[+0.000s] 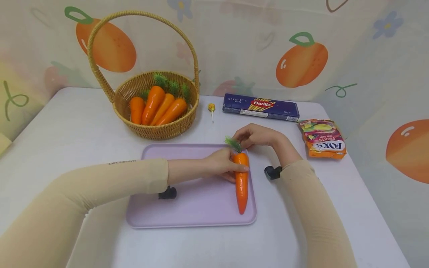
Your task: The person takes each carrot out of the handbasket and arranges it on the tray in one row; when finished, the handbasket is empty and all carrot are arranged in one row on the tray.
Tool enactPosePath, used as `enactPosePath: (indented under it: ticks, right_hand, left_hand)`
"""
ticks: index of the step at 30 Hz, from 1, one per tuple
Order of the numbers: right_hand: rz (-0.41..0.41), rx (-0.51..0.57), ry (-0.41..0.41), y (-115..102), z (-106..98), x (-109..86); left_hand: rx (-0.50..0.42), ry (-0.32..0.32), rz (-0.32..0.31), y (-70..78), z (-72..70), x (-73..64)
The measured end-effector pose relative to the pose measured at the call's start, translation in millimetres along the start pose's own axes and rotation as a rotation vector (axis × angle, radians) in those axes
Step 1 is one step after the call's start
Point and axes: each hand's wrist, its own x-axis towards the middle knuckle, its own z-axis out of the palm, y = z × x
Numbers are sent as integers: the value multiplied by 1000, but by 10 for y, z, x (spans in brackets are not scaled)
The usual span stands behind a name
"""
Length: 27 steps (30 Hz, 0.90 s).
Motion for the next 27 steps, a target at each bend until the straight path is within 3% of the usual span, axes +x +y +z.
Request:
enactPosePath:
  ticks: [20,27]
  right_hand:
    - [-6,12,-6,-19,-3,-7]
    - [-24,13,-20,-7,-7,-5]
  left_hand:
    - [-138,-38,-53,12,-14,10]
    - [-147,-71,-66,29,-45,-11]
